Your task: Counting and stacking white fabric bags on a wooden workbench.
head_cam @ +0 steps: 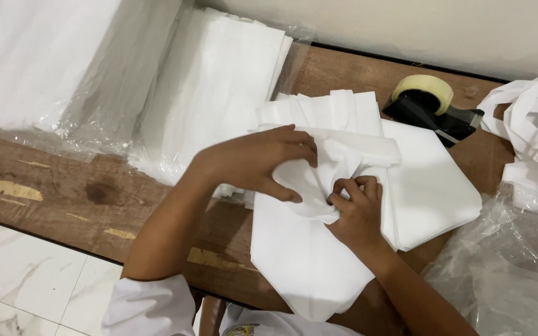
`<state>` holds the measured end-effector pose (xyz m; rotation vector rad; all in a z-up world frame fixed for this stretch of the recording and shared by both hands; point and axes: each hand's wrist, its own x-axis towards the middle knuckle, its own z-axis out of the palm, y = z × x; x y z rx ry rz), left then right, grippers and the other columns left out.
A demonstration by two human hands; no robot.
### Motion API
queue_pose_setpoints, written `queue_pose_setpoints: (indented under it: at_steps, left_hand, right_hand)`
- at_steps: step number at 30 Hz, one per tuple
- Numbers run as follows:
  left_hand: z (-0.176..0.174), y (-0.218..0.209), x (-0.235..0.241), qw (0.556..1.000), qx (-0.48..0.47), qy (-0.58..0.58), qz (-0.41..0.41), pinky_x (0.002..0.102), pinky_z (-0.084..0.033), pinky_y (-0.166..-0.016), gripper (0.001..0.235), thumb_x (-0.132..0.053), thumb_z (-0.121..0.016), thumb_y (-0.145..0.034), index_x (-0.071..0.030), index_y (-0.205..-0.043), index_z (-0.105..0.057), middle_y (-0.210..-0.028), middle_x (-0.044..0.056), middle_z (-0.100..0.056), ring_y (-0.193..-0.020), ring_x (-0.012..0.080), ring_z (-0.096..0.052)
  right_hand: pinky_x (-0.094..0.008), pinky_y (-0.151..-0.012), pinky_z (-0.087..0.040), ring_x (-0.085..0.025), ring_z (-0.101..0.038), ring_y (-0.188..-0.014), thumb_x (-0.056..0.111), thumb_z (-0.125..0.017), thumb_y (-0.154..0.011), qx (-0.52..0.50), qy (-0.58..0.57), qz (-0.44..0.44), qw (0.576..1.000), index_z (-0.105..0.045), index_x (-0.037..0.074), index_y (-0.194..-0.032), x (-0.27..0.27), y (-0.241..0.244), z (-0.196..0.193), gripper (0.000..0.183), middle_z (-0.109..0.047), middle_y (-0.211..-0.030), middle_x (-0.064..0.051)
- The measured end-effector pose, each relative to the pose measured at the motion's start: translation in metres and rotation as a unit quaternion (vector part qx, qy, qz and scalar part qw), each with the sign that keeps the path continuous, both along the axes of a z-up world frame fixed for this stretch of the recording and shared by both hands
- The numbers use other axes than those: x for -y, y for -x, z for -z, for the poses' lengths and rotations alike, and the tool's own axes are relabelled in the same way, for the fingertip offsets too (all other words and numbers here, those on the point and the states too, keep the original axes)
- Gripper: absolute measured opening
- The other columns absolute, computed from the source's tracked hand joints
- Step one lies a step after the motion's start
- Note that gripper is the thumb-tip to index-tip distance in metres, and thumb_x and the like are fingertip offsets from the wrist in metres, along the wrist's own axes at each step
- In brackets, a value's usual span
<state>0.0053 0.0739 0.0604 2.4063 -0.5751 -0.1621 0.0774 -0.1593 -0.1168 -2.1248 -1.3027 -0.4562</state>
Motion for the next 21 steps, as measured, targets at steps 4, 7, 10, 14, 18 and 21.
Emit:
queue_pose_setpoints:
  at_steps: [4, 7, 10, 14, 18, 21]
  left_hand:
    - [0.02, -0.01, -0.033, 0.978, 0.161, -0.014, -0.135, 0.051, -0.045, -0.093, 0.019, 0.0, -0.06, -0.086, 0.004, -0.105, -0.062, -0.106, 0.022, -0.059, -0.106, 0.0418, -0.058]
    - [0.037, -0.029, -0.03, 0.941, 0.05, -0.273, -0.194, 0.049, -0.035, -0.104, 0.053, 0.005, -0.062, -0.08, -0.021, -0.127, -0.061, -0.138, 0.012, -0.042, -0.131, 0.0345, -0.037]
    - [0.043, -0.035, -0.031, 0.94, -0.033, -0.289, -0.179, 0.051, -0.033, -0.106, 0.066, 0.005, -0.063, -0.08, -0.031, -0.135, -0.053, -0.148, 0.012, -0.029, -0.137, 0.0369, -0.031]
    - [0.071, -0.061, -0.042, 0.923, -0.056, -0.342, -0.169, 0.047, -0.039, -0.1, 0.075, 0.006, -0.068, -0.075, -0.038, -0.134, -0.052, -0.151, 0.009, -0.027, -0.136, 0.0344, -0.033]
    - [0.094, -0.082, -0.053, 0.916, -0.028, -0.381, -0.125, 0.047, -0.045, -0.095, 0.073, 0.004, -0.07, -0.074, -0.039, -0.13, -0.053, -0.143, 0.012, -0.037, -0.123, 0.034, -0.05]
    - [0.1, -0.091, -0.061, 0.924, -0.003, -0.366, -0.108, 0.046, -0.048, -0.089, 0.053, 0.002, -0.064, -0.08, -0.03, -0.122, -0.058, -0.133, 0.014, -0.046, -0.112, 0.0342, -0.059]
  right_hand:
    - [-0.041, -0.067, -0.036, -0.025, -0.05, -0.074, 0.027, -0.07, -0.067, 0.016, 0.068, 0.016, 0.997, -0.061, 0.014, -0.053, -0.002, -0.002, 0.003, 0.021, -0.052, -0.062, -0.001]
    - [-0.04, -0.062, -0.039, -0.026, -0.052, -0.063, 0.025, -0.072, -0.063, -0.009, 0.068, 0.006, 0.998, -0.062, 0.012, -0.049, -0.001, -0.004, 0.009, 0.022, -0.054, -0.055, -0.004]
    - [-0.039, -0.061, -0.04, -0.026, -0.053, -0.06, 0.024, -0.072, -0.065, -0.03, 0.075, -0.009, 0.997, -0.061, 0.009, -0.049, -0.002, -0.001, -0.003, 0.024, -0.056, -0.056, -0.006]
    - [-0.039, -0.06, -0.041, -0.025, -0.054, -0.059, 0.024, -0.073, -0.063, -0.016, 0.082, -0.013, 0.996, -0.061, 0.01, -0.049, -0.004, -0.002, -0.007, 0.023, -0.055, -0.055, -0.005]
    - [-0.039, -0.06, -0.041, -0.024, -0.053, -0.057, 0.025, -0.073, -0.064, -0.024, 0.084, -0.004, 0.996, -0.061, 0.009, -0.05, -0.004, -0.001, -0.005, 0.024, -0.054, -0.056, -0.005]
    - [-0.039, -0.06, -0.042, -0.024, -0.053, -0.058, 0.025, -0.073, -0.064, -0.021, 0.085, -0.004, 0.996, -0.061, 0.009, -0.051, -0.002, -0.002, -0.002, 0.024, -0.053, -0.056, -0.004]
